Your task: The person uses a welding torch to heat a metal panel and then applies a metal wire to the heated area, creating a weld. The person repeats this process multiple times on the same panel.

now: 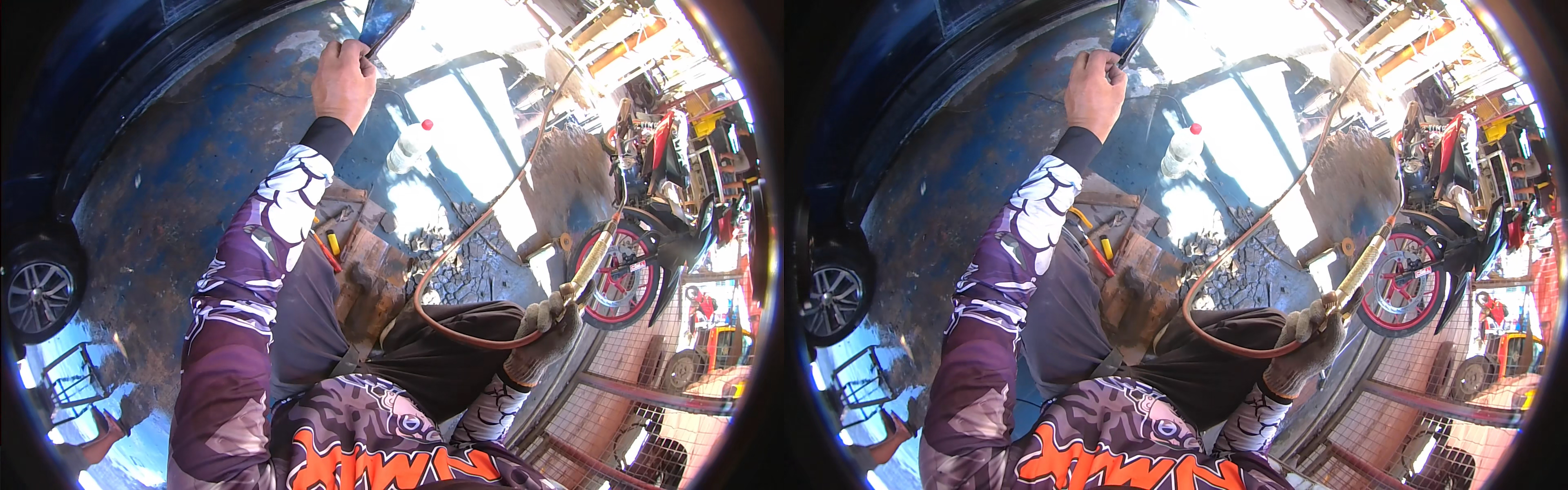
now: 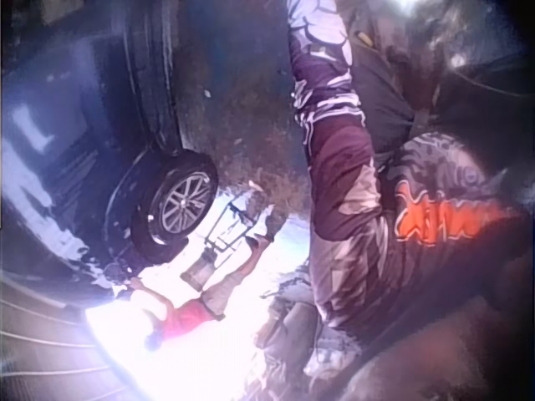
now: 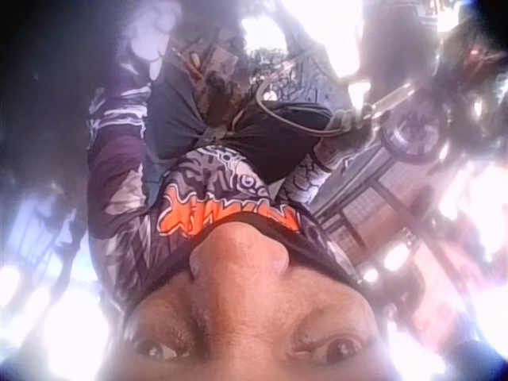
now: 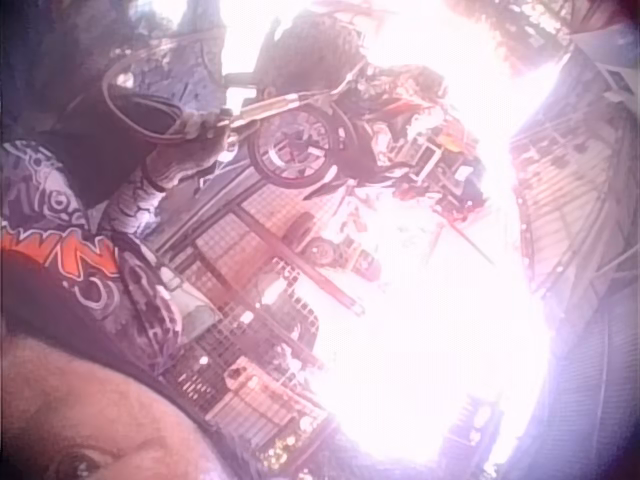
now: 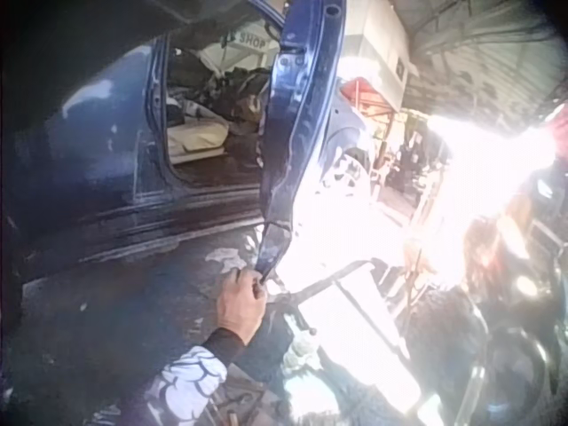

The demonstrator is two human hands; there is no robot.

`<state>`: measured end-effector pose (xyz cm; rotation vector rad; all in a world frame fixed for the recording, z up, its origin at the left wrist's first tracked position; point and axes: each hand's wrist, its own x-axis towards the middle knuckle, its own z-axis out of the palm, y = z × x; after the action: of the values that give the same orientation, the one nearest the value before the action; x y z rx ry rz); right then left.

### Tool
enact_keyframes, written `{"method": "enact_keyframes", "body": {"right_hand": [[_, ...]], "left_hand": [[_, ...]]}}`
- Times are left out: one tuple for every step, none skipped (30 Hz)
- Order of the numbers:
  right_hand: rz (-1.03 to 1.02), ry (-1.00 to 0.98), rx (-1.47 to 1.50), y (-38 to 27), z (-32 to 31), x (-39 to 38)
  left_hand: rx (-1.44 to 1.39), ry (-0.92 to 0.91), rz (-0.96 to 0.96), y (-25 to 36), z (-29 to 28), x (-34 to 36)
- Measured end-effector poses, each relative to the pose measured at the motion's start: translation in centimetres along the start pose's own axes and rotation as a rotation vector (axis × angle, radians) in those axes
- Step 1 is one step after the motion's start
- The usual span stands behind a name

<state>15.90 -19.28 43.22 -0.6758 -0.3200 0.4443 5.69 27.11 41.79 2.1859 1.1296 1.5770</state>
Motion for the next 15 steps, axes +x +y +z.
{"method": "enact_keyframes", "body": {"right_hand": [[-0.008,0.023,-0.001,-0.02,-0.12,0.02],[-0.017,0.034,0.016,-0.01,-0.24,0.04],[-0.018,0.051,-0.004,-0.02,-0.37,0.06],[-0.021,0.055,-0.008,-0.03,-0.51,0.10],[-0.034,0.057,0.012,-0.04,-0.65,0.12],[-0.017,0.030,-0.008,-0.04,-0.78,0.14],[-0.008,0.001,-0.003,-0.02,-0.89,0.18],[0.002,-0.041,0.022,0.00,-1.00,0.19],[0.014,-0.046,0.012,-0.01,-1.05,0.22],[0.025,-0.063,0.022,-0.03,-1.10,0.22],[0.036,-0.081,0.030,-0.05,-1.09,0.22],[0.034,-0.068,0.031,-0.07,-1.07,0.19],[0.031,-0.055,0.032,-0.06,-1.02,0.18],[0.028,-0.043,0.032,-0.05,-0.94,0.19],[0.018,-0.005,0.032,-0.04,-0.85,0.16]], "left_hand": [[0.007,0.001,-0.003,0.10,0.13,-0.08],[-0.003,0.014,0.006,0.19,0.25,-0.10],[-0.012,0.020,0.008,0.30,0.36,-0.12],[-0.022,0.022,0.008,0.43,0.49,-0.16],[-0.013,0.022,0.005,0.55,0.57,-0.23],[-0.005,0.017,-0.001,0.64,0.65,-0.31],[0.003,0.016,-0.005,0.71,0.72,-0.36],[0.005,0.011,-0.003,0.76,0.78,-0.44],[0.006,0.010,0.001,0.79,0.86,-0.47],[0.006,0.008,0.004,0.78,0.90,-0.51],[0.007,0.020,0.026,0.69,0.91,-0.43],[0.008,0.033,0.048,0.60,0.92,-0.35],[0.008,0.046,0.070,0.54,0.91,-0.35],[0.026,0.051,0.079,0.51,0.88,-0.38],[0.045,0.055,0.087,0.50,0.84,-0.37]]}}
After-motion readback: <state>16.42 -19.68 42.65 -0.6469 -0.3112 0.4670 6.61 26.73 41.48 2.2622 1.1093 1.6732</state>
